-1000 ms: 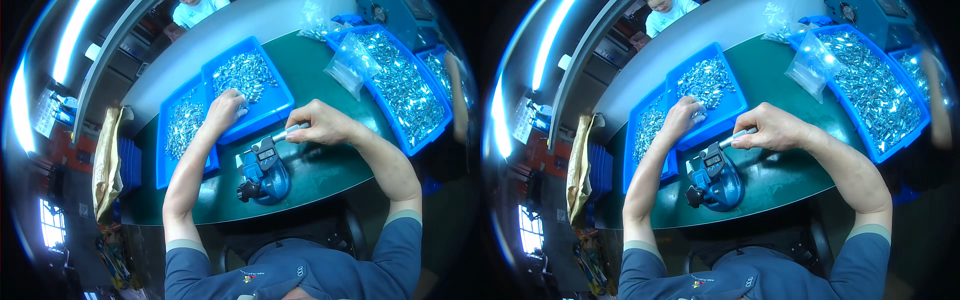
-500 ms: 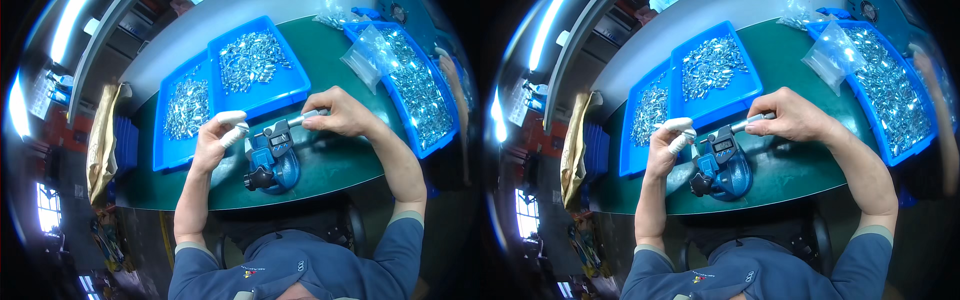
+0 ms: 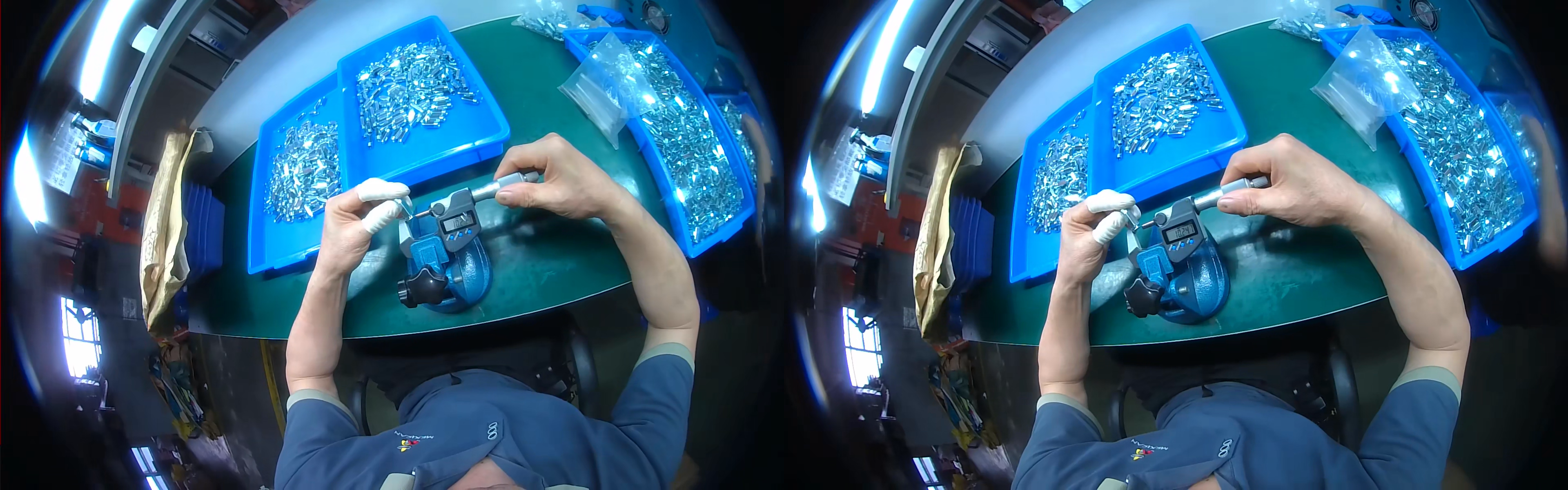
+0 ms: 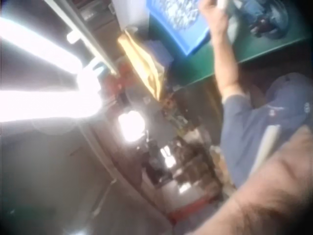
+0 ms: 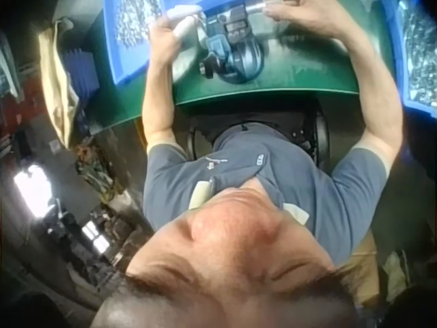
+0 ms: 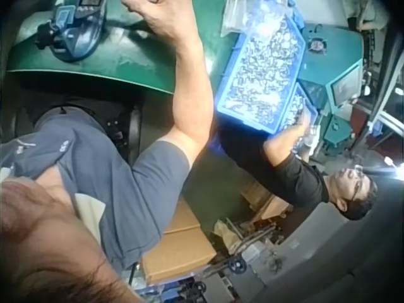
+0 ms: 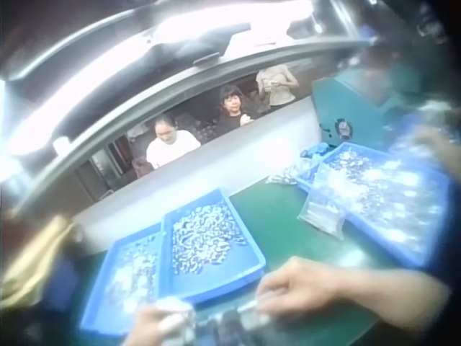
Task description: The person measures small metal components with a digital micrometer for quality inspection.
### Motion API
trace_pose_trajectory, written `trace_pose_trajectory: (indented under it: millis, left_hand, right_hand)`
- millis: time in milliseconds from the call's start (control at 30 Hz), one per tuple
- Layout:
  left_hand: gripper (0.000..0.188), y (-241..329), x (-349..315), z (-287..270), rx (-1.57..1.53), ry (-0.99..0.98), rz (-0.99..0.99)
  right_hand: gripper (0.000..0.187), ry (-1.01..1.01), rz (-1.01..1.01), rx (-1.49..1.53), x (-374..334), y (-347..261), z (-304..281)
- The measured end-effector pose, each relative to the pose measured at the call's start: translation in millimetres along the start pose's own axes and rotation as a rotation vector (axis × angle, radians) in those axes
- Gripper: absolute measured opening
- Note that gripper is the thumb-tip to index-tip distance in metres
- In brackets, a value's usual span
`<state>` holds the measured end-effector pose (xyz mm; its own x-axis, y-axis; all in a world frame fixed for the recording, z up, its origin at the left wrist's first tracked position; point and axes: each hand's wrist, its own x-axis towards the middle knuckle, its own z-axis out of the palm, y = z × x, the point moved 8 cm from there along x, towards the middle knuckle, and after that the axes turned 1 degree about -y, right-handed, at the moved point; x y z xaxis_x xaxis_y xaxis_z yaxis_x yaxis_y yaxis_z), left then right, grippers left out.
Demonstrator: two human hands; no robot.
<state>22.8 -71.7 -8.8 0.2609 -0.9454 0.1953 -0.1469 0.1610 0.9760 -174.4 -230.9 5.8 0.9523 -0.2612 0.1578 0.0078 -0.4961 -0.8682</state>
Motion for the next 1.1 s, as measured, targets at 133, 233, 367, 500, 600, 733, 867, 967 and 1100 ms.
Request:
trace_pose_trajectory:
  millis: [133, 233, 367, 500, 600, 733, 867, 967, 1100]
  left_hand:
    - [0.021, 3, 1, 0, 0.054, 0.003, 0.03]
    - [0.02, 8, 1, 2, 0.071, -0.002, 0.046]
    - [0.02, 7, 1, 3, 0.06, -0.019, 0.031]
    - [0.019, 10, 2, 4, 0.11, -0.017, 0.035]
    - [0.022, 12, 2, 7, 0.088, -0.065, 0.033]
    - [0.022, 10, 1, 7, 0.087, -0.055, 0.031]
    - [0.022, 10, 0, 10, 0.051, -0.056, 0.032]
    - [0.023, 11, 0, 11, 0.036, -0.081, 0.044]
    - [0.024, 8, -2, 10, 0.028, -0.068, 0.056]
  right_hand:
    - [0.034, 0.002, -0.004, 0.003, -1, 0, 0]
    - [0.034, 0.008, -0.012, 0.003, 0, -1, 0]
    - [0.035, 0.007, -0.015, -0.008, 0, 0, 0]
    - [0.035, 0.007, -0.007, -0.017, 0, 1, 1]
    - [0.035, 0.008, -0.003, -0.018, 0, 1, 0]
    - [0.034, 0.009, -0.016, -0.01, 1, 0, 1]
    - [0.033, 0.002, 0.025, 0.059, 1, -1, 2]
    - [0.033, -0.004, 0.066, 0.093, 1, 3, 4]
    - [0.034, -0.018, 0.06, 0.089, 0, 1, 4]
